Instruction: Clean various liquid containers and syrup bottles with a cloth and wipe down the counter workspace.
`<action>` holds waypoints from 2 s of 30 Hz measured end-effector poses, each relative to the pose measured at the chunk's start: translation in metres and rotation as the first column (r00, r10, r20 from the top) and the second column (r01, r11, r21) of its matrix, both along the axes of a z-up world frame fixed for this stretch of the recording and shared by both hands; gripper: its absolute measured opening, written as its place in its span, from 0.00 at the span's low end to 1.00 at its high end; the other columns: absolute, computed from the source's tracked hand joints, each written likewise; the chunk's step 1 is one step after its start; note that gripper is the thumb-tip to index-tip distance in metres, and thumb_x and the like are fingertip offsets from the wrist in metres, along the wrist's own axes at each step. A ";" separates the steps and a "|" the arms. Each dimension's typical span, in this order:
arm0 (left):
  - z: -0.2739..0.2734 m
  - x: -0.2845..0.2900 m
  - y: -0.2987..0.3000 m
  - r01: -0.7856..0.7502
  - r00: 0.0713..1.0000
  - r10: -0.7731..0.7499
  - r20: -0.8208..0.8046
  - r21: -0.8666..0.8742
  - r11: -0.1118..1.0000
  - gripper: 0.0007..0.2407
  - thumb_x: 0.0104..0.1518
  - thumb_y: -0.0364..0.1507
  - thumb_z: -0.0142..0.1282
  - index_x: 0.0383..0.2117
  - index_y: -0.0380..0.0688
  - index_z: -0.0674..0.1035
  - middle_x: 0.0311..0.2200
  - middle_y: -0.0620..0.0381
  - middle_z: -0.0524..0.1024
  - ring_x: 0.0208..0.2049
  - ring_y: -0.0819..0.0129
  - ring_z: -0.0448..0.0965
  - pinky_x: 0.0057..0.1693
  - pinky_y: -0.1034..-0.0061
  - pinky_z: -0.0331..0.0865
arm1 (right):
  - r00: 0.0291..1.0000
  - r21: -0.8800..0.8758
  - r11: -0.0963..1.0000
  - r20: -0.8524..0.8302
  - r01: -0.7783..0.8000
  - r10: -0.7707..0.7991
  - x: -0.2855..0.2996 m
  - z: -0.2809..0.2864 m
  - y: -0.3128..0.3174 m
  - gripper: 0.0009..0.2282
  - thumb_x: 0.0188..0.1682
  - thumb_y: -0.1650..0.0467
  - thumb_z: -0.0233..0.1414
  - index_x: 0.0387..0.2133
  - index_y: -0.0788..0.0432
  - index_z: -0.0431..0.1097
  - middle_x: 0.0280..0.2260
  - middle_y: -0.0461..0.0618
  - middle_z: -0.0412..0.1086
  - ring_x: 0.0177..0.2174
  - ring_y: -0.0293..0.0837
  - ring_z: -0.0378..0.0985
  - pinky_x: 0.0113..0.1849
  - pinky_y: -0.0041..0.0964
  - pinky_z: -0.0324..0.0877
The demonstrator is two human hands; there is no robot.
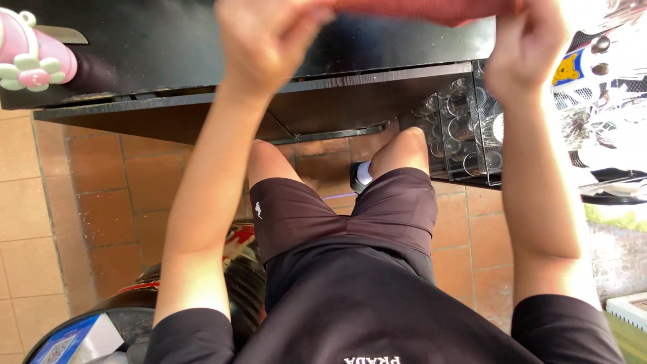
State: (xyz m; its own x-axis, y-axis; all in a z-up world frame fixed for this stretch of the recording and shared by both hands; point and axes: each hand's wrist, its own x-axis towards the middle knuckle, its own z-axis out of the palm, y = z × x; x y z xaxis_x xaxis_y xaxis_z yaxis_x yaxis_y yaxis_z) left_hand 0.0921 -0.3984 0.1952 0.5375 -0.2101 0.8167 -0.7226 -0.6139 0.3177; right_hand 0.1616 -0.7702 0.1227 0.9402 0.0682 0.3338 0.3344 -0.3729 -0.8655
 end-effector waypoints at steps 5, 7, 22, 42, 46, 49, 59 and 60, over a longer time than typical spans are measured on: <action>-0.084 -0.010 -0.016 -0.035 0.989 0.070 -0.131 0.252 0.967 0.06 0.56 0.31 0.70 0.35 0.51 0.84 0.29 0.61 0.77 0.35 0.58 0.77 0.44 0.62 0.70 | 0.835 -0.506 0.819 0.299 -0.272 0.462 -0.019 0.036 0.038 0.18 0.38 0.86 0.41 0.36 0.64 0.74 0.39 0.57 0.76 0.43 0.57 0.78 0.52 0.54 0.64; -0.113 -0.022 -0.013 0.042 0.957 0.011 -0.290 0.178 0.983 0.07 0.56 0.31 0.69 0.37 0.48 0.84 0.33 0.58 0.78 0.37 0.57 0.77 0.46 0.62 0.70 | 0.893 -0.503 0.808 0.144 -0.306 0.427 -0.011 -0.011 0.032 0.19 0.41 0.84 0.42 0.42 0.62 0.75 0.46 0.57 0.75 0.49 0.58 0.76 0.55 0.51 0.66; -0.199 -0.010 0.218 -0.681 0.653 0.709 -0.267 0.202 0.704 0.08 0.68 0.25 0.49 0.50 0.42 0.76 0.50 0.50 0.72 0.52 0.52 0.70 0.56 0.60 0.65 | 0.925 -0.755 0.606 -0.001 -0.250 0.381 0.030 -0.122 0.178 0.34 0.58 0.56 0.57 0.70 0.66 0.55 0.71 0.65 0.47 0.68 0.68 0.44 0.63 0.71 0.46; -0.195 -0.013 0.209 -0.706 0.601 0.748 -0.279 0.252 0.662 0.07 0.67 0.27 0.47 0.47 0.45 0.75 0.49 0.55 0.72 0.51 0.55 0.70 0.54 0.61 0.64 | 0.952 -0.715 0.668 0.011 -0.207 0.307 0.061 -0.139 0.037 0.23 0.62 0.70 0.44 0.70 0.62 0.55 0.70 0.67 0.51 0.71 0.66 0.49 0.67 0.66 0.47; -0.196 -0.011 0.212 -0.711 0.593 0.757 -0.276 0.261 0.652 0.07 0.66 0.26 0.46 0.46 0.46 0.75 0.47 0.55 0.72 0.51 0.55 0.71 0.54 0.61 0.64 | 0.971 -0.792 0.599 0.032 -0.119 0.235 0.043 -0.140 0.104 0.21 0.59 0.67 0.48 0.65 0.62 0.61 0.66 0.65 0.57 0.65 0.68 0.53 0.60 0.70 0.48; -0.196 -0.015 0.216 -0.698 0.602 0.749 -0.277 0.273 0.662 0.07 0.66 0.26 0.46 0.45 0.46 0.75 0.47 0.54 0.73 0.50 0.53 0.71 0.52 0.59 0.64 | 0.942 -0.804 0.560 -0.002 -0.202 0.337 0.009 -0.121 0.197 0.25 0.57 0.62 0.51 0.67 0.56 0.58 0.67 0.60 0.54 0.64 0.66 0.50 0.59 0.72 0.46; -0.198 -0.011 0.216 -0.674 0.615 0.728 -0.302 0.277 0.685 0.06 0.68 0.25 0.44 0.45 0.44 0.75 0.48 0.53 0.72 0.52 0.53 0.71 0.54 0.58 0.64 | 0.876 -0.776 0.466 -0.222 -0.424 0.428 0.034 -0.111 0.083 0.31 0.54 0.66 0.48 0.72 0.57 0.51 0.71 0.61 0.48 0.68 0.62 0.48 0.63 0.62 0.45; -0.200 -0.015 0.213 -0.670 0.613 0.726 -0.310 0.282 0.686 0.06 0.68 0.25 0.44 0.45 0.44 0.75 0.48 0.53 0.72 0.52 0.53 0.71 0.54 0.58 0.64 | 0.874 -0.773 0.464 -0.231 -0.431 0.427 0.034 -0.109 0.051 0.31 0.54 0.66 0.48 0.72 0.57 0.51 0.71 0.61 0.48 0.68 0.62 0.48 0.63 0.62 0.45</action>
State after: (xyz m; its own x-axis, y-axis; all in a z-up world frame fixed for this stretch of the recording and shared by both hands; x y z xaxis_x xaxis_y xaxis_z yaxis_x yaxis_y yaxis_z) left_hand 0.0774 -0.1854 -0.0053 0.8115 0.2749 0.5156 0.1010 -0.9351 0.3397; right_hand 0.1955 -0.7189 0.0138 0.7184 0.6918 -0.0733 0.6457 -0.7023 -0.2996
